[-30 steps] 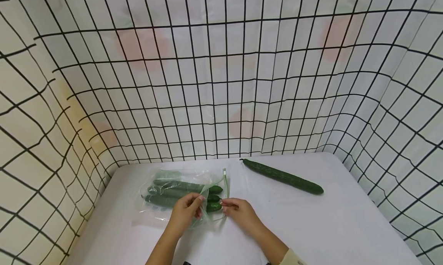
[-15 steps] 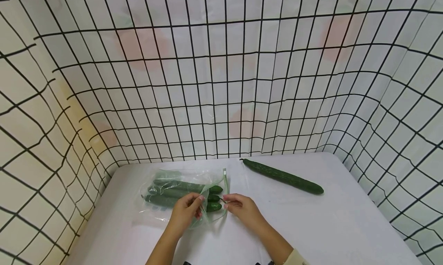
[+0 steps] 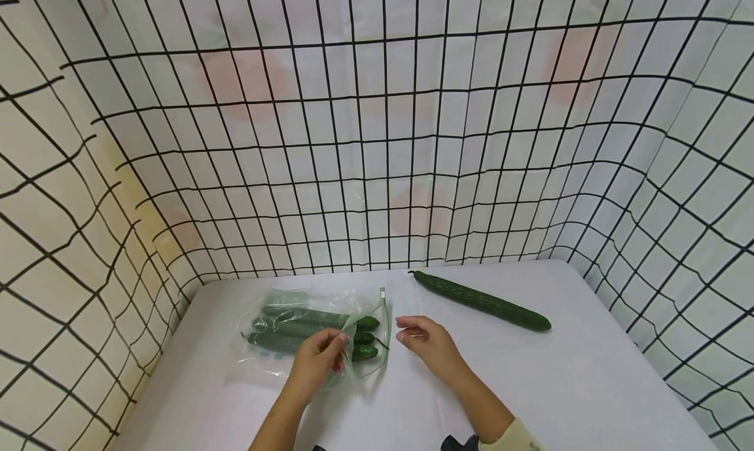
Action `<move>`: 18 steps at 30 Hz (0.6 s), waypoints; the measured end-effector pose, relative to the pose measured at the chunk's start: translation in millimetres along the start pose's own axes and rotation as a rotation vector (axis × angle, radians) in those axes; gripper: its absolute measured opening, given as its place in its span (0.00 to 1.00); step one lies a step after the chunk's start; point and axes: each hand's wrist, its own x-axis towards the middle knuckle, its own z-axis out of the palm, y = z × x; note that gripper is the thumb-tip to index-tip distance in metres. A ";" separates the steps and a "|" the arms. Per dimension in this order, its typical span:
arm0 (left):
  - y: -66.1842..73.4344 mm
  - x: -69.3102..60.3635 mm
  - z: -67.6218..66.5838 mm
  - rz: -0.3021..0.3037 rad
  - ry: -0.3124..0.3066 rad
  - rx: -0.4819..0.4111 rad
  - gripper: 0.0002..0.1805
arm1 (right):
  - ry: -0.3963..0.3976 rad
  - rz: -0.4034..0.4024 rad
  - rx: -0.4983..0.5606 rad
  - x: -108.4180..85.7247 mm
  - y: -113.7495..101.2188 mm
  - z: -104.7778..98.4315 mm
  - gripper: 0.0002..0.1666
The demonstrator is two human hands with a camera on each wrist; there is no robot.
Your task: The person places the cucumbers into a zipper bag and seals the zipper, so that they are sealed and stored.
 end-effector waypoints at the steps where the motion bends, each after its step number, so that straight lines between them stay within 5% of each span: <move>1: 0.2 -0.3 0.1 0.004 -0.001 0.001 0.15 | 0.005 -0.002 -0.003 0.3 0.4 -2.1 0.24; 18: -0.5 0.5 -0.1 0.003 -0.001 0.013 0.14 | 0.114 -0.012 -0.065 -0.1 -1.1 -39.5 0.22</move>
